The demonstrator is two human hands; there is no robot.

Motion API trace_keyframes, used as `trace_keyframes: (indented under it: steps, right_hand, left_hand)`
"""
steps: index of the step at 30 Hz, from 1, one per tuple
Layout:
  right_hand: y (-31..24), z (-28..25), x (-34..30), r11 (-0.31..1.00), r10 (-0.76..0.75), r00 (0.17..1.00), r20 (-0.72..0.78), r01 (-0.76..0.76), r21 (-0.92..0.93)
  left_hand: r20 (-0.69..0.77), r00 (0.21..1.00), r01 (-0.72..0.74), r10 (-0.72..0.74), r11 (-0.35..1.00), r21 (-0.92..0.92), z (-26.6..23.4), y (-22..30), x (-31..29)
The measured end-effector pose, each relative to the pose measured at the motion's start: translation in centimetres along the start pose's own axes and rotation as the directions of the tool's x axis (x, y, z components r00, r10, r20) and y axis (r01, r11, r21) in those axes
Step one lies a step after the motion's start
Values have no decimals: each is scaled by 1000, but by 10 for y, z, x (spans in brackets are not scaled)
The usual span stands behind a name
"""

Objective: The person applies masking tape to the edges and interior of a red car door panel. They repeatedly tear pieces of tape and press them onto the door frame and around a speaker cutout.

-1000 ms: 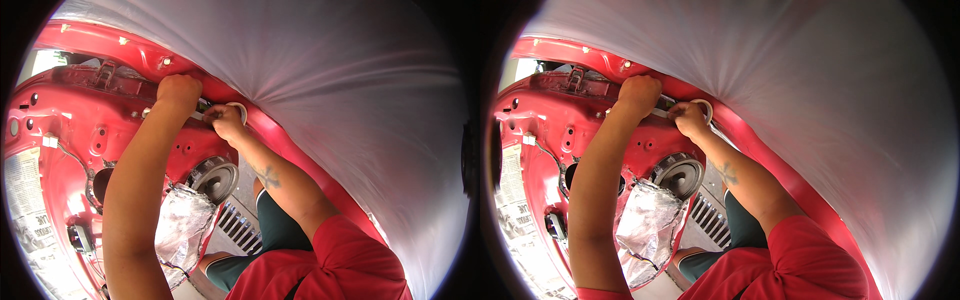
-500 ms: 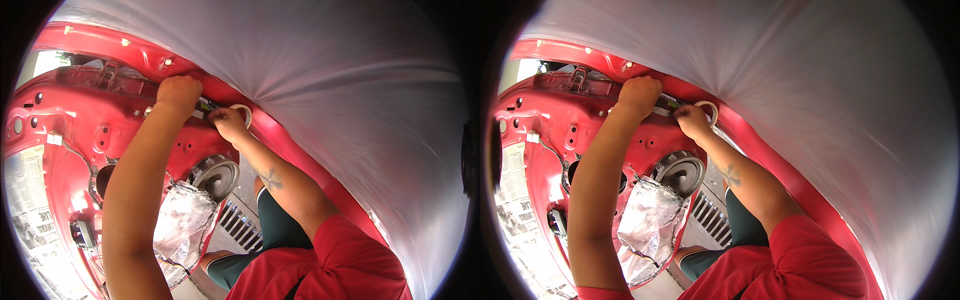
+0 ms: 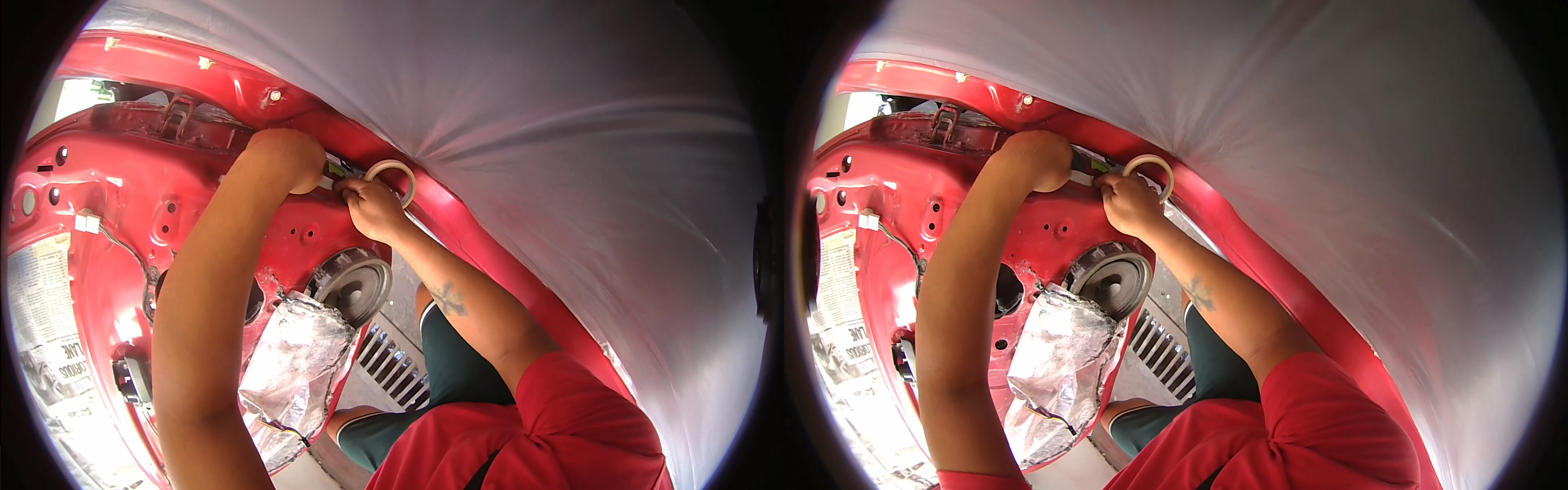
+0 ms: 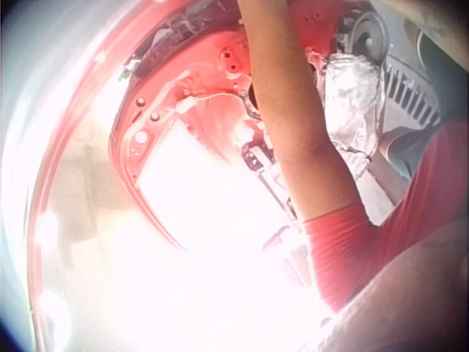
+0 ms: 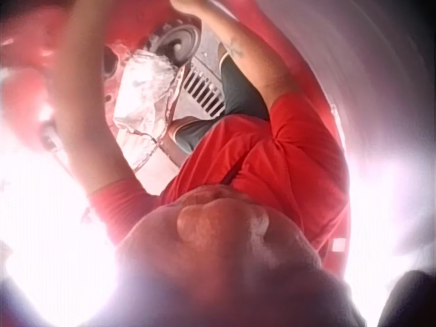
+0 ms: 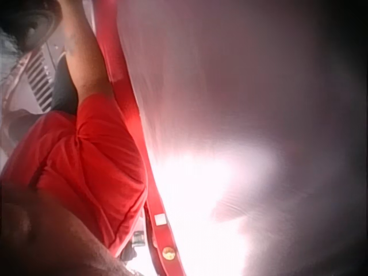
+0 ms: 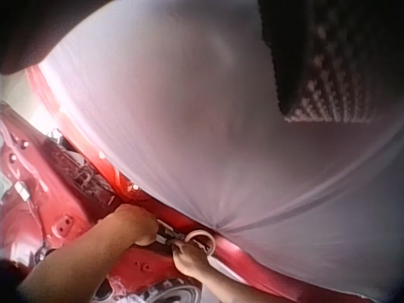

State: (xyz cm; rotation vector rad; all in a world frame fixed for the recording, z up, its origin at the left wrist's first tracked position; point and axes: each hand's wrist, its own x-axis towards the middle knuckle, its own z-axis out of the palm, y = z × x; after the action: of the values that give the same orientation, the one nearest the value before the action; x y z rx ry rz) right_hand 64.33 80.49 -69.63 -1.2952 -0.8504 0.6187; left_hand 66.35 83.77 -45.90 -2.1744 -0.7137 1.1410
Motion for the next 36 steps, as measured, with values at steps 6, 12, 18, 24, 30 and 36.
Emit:
trace_keyframes:
  steps: [6,12,18,24,30,36]
  right_hand:
    - [5,3,-1,985,80,996,50,-87,149]
    - [4,-1,7,846,214,949,231,-299,441]
    - [3,-5,9,811,177,926,333,-329,484]
    - [5,-6,4,842,169,950,262,-277,462]
    - [-16,0,7,737,322,933,160,-354,576]
    - [-12,10,16,747,355,935,22,-298,594]
  left_hand:
    - [39,999,14,-14,1000,-4,2,6,-5]
    - [109,994,-18,23,999,-45,4,2,6]
    - [187,982,-14,23,999,-51,5,4,23]
    - [83,994,-53,65,989,-136,9,0,21]
    - [-195,980,-2,-30,987,-159,28,-12,35]
    - [-199,971,120,-135,989,-88,15,19,17]
